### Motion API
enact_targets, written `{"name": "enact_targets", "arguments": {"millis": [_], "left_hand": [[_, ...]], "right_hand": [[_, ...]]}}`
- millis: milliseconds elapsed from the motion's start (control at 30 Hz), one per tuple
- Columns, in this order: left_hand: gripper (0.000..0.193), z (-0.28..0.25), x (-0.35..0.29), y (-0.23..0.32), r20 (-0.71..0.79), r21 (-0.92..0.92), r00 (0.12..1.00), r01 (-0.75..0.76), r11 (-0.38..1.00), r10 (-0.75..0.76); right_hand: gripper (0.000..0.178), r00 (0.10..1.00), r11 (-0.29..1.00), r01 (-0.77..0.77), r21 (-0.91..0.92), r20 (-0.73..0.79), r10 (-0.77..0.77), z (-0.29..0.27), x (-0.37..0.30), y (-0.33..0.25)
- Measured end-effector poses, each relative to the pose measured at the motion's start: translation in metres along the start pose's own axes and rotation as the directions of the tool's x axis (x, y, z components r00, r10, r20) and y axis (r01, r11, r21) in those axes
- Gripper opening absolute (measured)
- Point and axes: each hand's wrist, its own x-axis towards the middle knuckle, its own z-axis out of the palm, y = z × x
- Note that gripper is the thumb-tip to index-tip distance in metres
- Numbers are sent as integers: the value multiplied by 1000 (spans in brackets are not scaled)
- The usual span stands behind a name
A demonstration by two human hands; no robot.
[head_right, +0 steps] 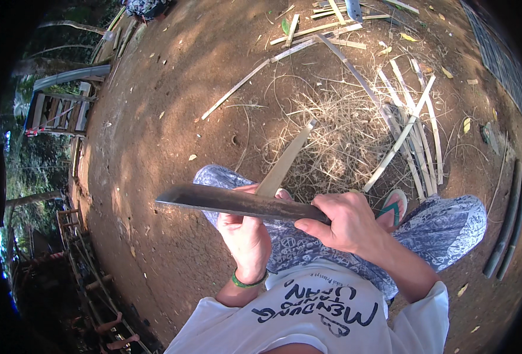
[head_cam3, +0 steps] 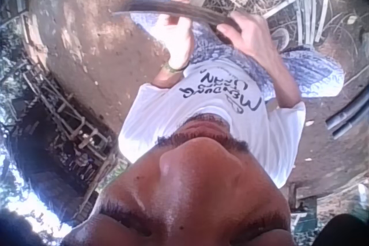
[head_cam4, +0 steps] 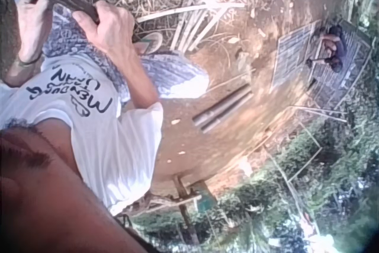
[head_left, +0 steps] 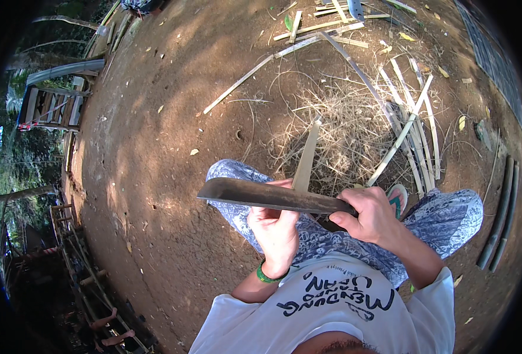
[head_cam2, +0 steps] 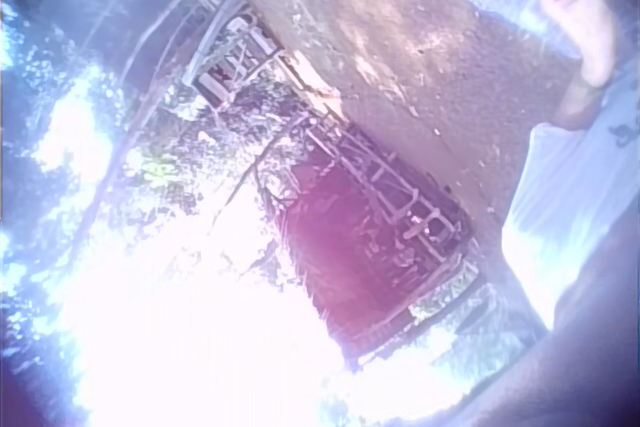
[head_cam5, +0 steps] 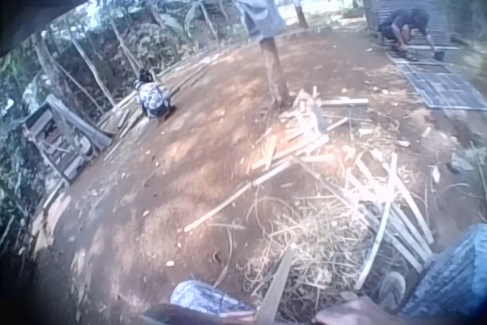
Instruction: The person sits on the ground and uses a machete to shave thin strips of bamboo. They hold the bamboo piece in one hand and repeatedly draw the blade along its length to remove the outer layer, creating a pile of shavings.
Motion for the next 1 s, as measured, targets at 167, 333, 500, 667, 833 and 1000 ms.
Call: {"name": "enact_targets", "arguments": {"millis": [167,333,500,667,833,1000], "left_hand": [[18,5,6,11,-69,-43,995,-76,996,73],[19,3,14,12,82,71,997,-3,997,-3],[17,8,8,3,89,77,995,35,996,-42],[15,-2,11,-14,-10,64,998,-65,996,66],[20,-3,10,-5,-78,135,997,-15,991,25],[37,-22,7,5,55,-92,994,101,991,-96]], "right_hand": [[45,996,1000,1,-9,-92,-2,6,-3,-3],[53,987,995,-80,67,-133,88,10,-9,-6],[48,982,994,-30,104,-180,48,17,-13,-3],[63,980,921,-46,387,-162,117,26,-22,-3],[52,945,884,-264,385,-82,318,31,-14,13],[48,934,909,-327,258,-55,352,53,-13,35]]}}
